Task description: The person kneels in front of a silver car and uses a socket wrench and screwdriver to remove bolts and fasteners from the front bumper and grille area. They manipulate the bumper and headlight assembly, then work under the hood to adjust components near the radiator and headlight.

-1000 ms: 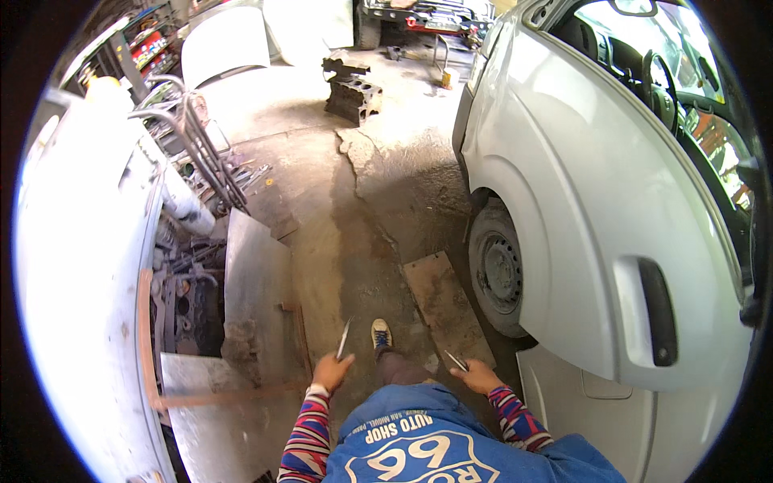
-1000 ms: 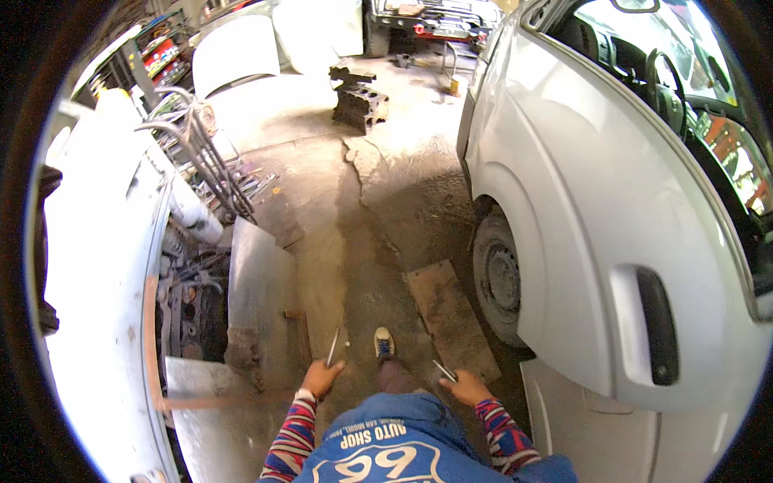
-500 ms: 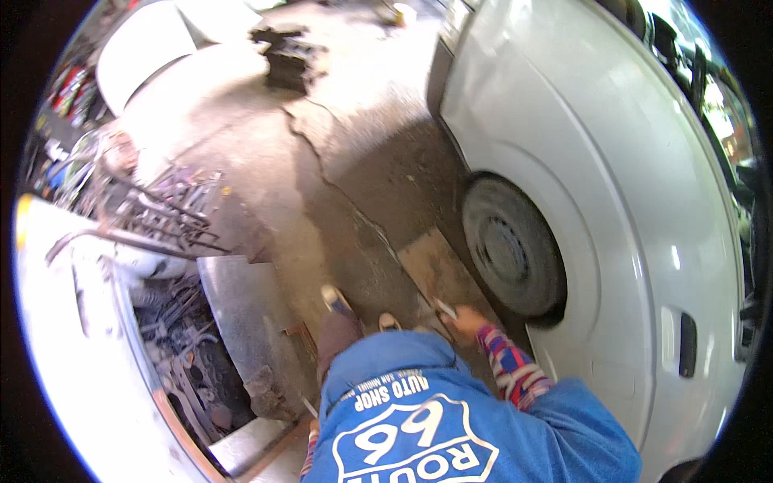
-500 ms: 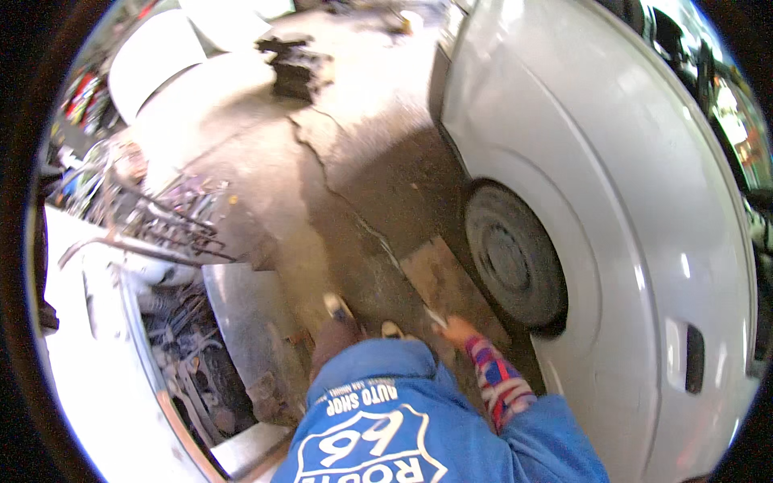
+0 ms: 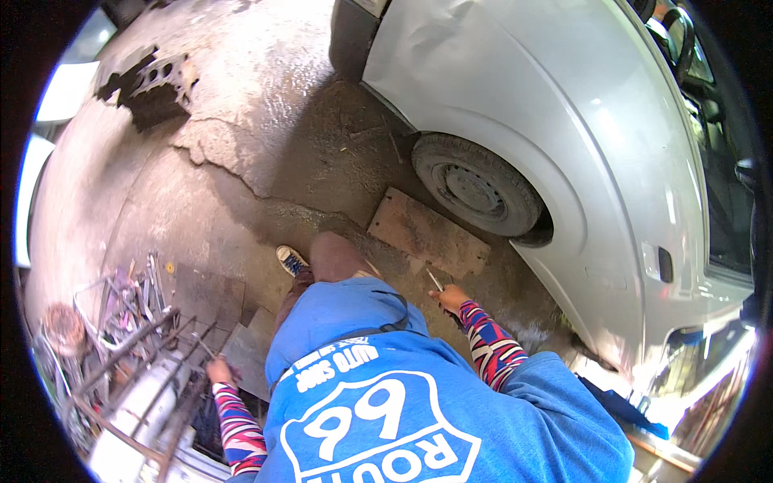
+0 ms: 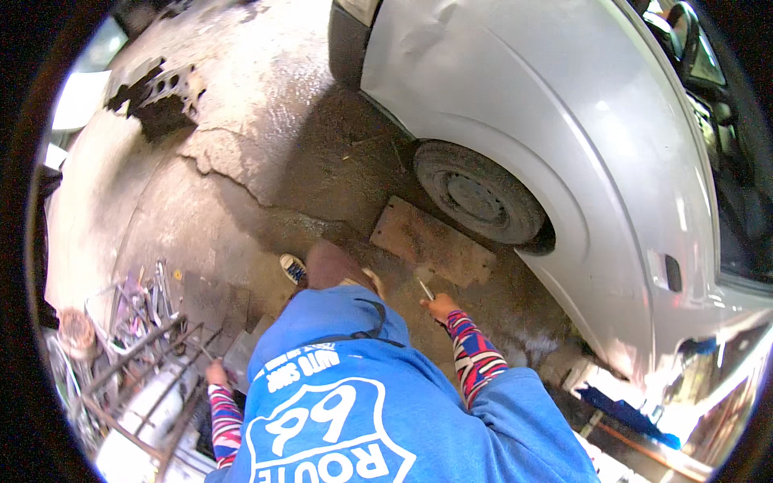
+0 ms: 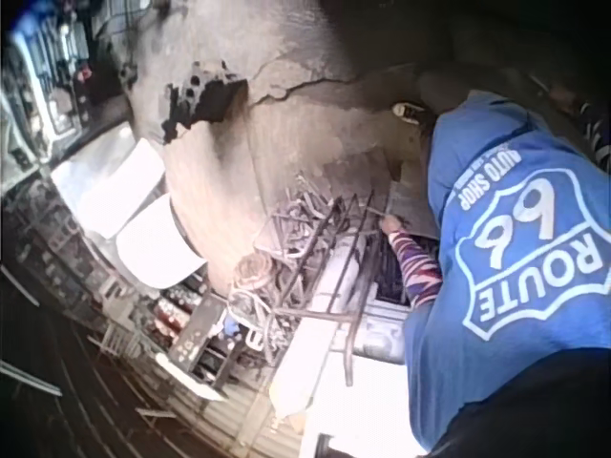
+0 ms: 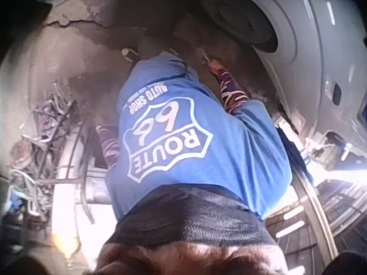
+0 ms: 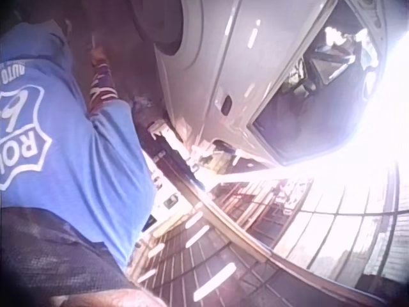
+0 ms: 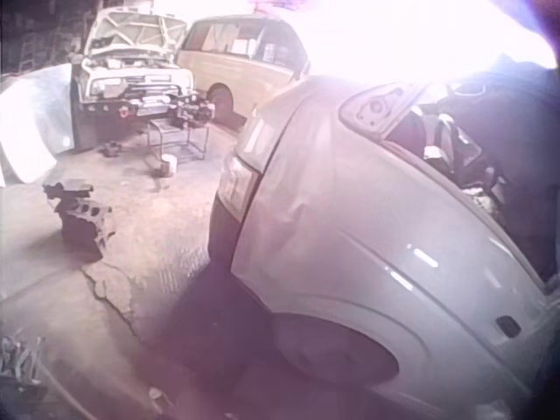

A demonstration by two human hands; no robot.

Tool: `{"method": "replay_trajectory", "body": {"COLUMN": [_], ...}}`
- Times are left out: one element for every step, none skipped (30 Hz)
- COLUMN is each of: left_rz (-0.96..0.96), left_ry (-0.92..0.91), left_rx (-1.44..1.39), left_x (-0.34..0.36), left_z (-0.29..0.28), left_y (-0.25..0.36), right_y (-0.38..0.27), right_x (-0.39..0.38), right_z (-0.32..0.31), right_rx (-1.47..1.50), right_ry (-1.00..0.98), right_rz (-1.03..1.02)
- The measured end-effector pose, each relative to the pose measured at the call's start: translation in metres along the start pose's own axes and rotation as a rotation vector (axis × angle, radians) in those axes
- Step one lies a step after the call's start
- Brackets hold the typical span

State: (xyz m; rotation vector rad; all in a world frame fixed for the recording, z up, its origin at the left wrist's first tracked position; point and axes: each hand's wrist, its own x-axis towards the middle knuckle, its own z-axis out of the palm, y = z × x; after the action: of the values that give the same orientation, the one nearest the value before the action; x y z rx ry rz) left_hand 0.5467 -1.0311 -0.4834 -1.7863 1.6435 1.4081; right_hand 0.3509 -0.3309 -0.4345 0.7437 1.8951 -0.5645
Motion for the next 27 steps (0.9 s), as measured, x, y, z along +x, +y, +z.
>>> {"method": "replay_trajectory", "body": {"left_rz": [-0.096, 0.001, 0.091, 0.073, 0.114, 0.132, 0.117, 0.145, 0.094, 0.145, 0.19, 0.229, 0.324, 0.554, 0.524, 0.519, 0.572, 0.366, 0.274, 0.18, 0.089, 0.063, 0.041, 0.069, 0.088, 0.111, 0.128], "left_ry": [0.055, 0.084, 0.132, 0.153, 0.084, 0.084, 0.111, 0.037, 0.044, -0.024, -0.039, -0.023, -0.02, 0.072, 0.043, 0.022, 0.011, -0.053, -0.08, -0.094, -0.095, -0.087, -0.063, -0.067, -0.069, -0.055, -0.092], "left_rx": [-0.037, -0.137, -0.201, -0.18, -0.196, -0.154, -0.074, -0.128, -0.099, -0.064, -0.012, 0.168, 0.298, 0.51, 0.633, 0.669, 0.632, 0.5, 0.365, 0.225, 0.09, 0.031, -0.015, -0.023, 0.003, 0.037, 0.065], "left_x": [0.014, 0.024, 0.034, 0.046, 0.058, 0.069, 0.082, 0.093, 0.103, 0.11, 0.115, 0.122, 0.129, 0.133, 0.142, 0.149, 0.153, 0.16, 0.163, 0.166, 0.167, 0.168, 0.171, 0.174, 0.179, 0.188, 0.201], "left_z": [-0.014, -0.021, -0.023, -0.024, -0.022, -0.015, -0.001, 0.018, 0.036, 0.054, 0.076, 0.095, 0.111, 0.123, 0.119, 0.116, 0.113, 0.106, 0.104, 0.103, 0.103, 0.104, 0.106, 0.111, 0.119, 0.127, 0.14], "left_y": [0.049, 0.089, 0.126, 0.163, 0.196, 0.225, 0.251, 0.273, 0.294, 0.309, 0.317, 0.33, 0.343, 0.357, 0.379, 0.402, 0.429, 0.465, 0.496, 0.528, 0.561, 0.591, 0.623, 0.653, 0.678, 0.702, 0.724], "right_y": [-0.004, -0.013, -0.024, -0.039, -0.061, -0.082, -0.104, -0.129, -0.158, -0.189, -0.223, -0.258, -0.294, -0.334, -0.372, -0.411, -0.46, -0.508, -0.55, -0.591, -0.631, -0.661, -0.69, -0.721, -0.747, -0.764, -0.771], "right_x": [-0.008, -0.012, -0.016, -0.02, -0.017, -0.017, -0.016, -0.011, -0.004, 0.008, 0.023, 0.038, 0.05, 0.062, 0.07, 0.075, 0.082, 0.085, 0.081, 0.075, 0.069, 0.06, 0.053, 0.052, 0.054, 0.057, 0.063], "right_z": [0.011, 0.022, 0.031, 0.039, 0.045, 0.047, 0.046, 0.044, 0.039, 0.033, 0.025, 0.015, 0.004, -0.011, -0.024, -0.038, -0.059, -0.08, -0.099, -0.118, -0.139, -0.157, -0.175, -0.188, -0.196, -0.201, -0.203], "right_rx": [0.036, 0.076, 0.056, 0.036, 0.007, 0.041, 0.07, 0.076, 0.083, 0.094, 0.059, 0.027, -0.001, -0.03, 0.014, 0.059, 0.117, 0.105, 0.088, 0.145, 0.195, 0.202, 0.22, 0.251, 0.277, 0.316, 0.384], "right_ry": [-0.016, -0.046, -0.042, -0.06, -0.068, -0.125, -0.171, -0.211, -0.247, -0.297, -0.276, -0.273, -0.267, -0.22, -0.199, -0.178, -0.145, -0.076, -0.004, 0.013, 0.03, 0.038, 0.038, 0.025, 0.031, 0.029, 0.016], "right_rz": [0.039, 0.06, 0.079, 0.08, 0.12, 0.13, 0.186, 0.163, 0.14, 0.115, 0.094, 0.074, 0.062, -0.009, -0.036, -0.055, -0.058, -0.229, -0.323, -0.36, -0.366, -0.394, -0.429, -0.46, -0.486, -0.496, -0.45]}}
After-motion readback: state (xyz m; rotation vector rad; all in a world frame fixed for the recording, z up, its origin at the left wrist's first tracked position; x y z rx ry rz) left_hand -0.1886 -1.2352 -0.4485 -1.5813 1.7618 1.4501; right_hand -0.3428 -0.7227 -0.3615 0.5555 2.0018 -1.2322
